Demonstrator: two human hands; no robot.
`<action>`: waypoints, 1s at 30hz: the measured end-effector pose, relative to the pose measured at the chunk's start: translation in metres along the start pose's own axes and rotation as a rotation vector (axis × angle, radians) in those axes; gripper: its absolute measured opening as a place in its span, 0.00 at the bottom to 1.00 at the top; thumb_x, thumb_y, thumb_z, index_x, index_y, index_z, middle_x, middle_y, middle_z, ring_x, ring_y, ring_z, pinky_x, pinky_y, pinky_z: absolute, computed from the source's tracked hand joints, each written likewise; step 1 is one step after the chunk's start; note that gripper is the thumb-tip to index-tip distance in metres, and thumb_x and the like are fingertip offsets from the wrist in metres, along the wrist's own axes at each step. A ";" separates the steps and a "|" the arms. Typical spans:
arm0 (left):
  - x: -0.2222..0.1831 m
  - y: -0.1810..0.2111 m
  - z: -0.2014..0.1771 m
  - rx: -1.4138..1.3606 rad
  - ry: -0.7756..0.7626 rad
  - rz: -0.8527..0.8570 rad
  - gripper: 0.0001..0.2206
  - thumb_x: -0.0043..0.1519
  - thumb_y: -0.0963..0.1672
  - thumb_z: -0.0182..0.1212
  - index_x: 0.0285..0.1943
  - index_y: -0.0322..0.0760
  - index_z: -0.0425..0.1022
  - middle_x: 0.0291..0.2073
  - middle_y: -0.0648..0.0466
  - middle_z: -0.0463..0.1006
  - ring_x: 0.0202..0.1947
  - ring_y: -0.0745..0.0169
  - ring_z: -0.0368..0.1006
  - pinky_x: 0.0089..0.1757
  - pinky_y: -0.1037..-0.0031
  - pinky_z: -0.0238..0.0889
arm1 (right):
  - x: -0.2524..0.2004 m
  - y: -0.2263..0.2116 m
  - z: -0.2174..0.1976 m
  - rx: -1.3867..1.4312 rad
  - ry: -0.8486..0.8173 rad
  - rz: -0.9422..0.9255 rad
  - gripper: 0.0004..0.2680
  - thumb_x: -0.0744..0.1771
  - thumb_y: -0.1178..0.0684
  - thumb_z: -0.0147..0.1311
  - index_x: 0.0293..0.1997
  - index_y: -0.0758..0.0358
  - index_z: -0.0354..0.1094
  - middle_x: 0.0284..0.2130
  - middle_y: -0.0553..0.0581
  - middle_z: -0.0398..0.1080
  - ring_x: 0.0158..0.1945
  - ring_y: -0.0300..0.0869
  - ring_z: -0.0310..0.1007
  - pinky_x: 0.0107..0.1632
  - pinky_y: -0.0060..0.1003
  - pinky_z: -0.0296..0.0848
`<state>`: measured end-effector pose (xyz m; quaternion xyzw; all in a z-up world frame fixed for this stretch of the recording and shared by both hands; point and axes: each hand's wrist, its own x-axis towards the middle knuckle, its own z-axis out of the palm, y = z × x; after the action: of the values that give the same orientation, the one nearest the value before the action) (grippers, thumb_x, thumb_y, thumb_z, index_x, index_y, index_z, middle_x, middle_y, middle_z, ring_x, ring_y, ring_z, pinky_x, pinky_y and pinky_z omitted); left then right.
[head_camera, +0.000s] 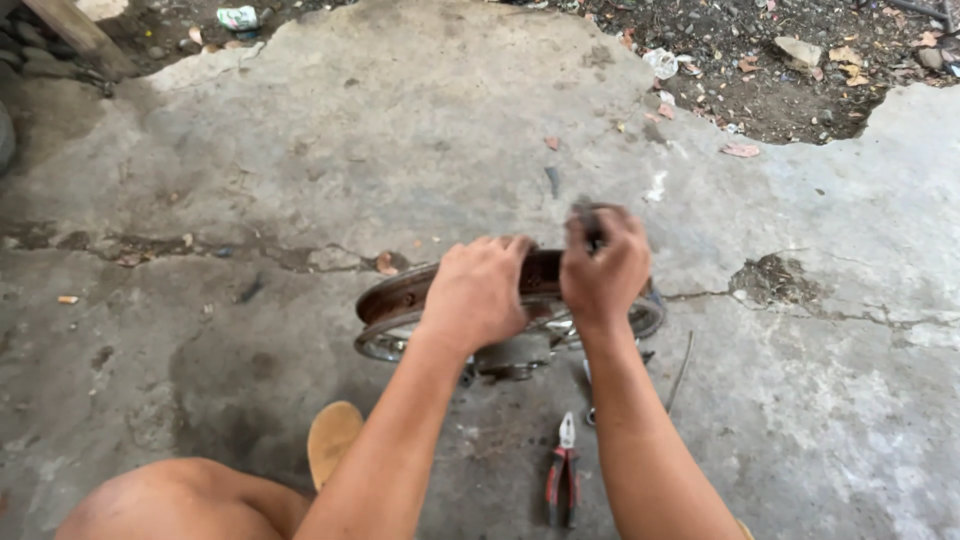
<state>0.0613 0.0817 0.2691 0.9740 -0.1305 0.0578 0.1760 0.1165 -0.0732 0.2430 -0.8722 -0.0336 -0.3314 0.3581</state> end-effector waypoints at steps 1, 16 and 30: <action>0.005 -0.004 0.009 -0.002 -0.003 0.001 0.26 0.53 0.46 0.54 0.63 0.38 0.71 0.46 0.45 0.82 0.51 0.39 0.77 0.45 0.49 0.71 | -0.005 0.006 -0.002 -0.002 -0.001 0.002 0.04 0.64 0.49 0.61 0.37 0.53 0.77 0.33 0.60 0.76 0.41 0.63 0.77 0.44 0.57 0.74; -0.009 0.019 0.030 0.130 0.358 0.056 0.23 0.52 0.48 0.59 0.58 0.45 0.76 0.44 0.52 0.79 0.50 0.47 0.72 0.48 0.58 0.65 | -0.089 0.040 -0.019 0.911 0.613 0.193 0.11 0.75 0.50 0.32 0.37 0.61 0.56 0.27 0.54 0.61 0.32 0.39 0.63 0.47 0.34 0.70; -0.011 0.015 0.047 0.145 0.664 0.081 0.26 0.44 0.52 0.71 0.55 0.52 0.82 0.46 0.59 0.81 0.54 0.54 0.73 0.57 0.56 0.58 | -0.148 0.121 0.063 0.251 -0.077 0.367 0.13 0.72 0.51 0.46 0.59 0.73 0.61 0.57 0.80 0.55 0.61 0.78 0.57 0.64 0.64 0.60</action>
<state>0.0498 0.0537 0.2282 0.9060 -0.1002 0.3879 0.1368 0.0721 -0.0956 0.0485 -0.8243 0.0709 -0.2204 0.5166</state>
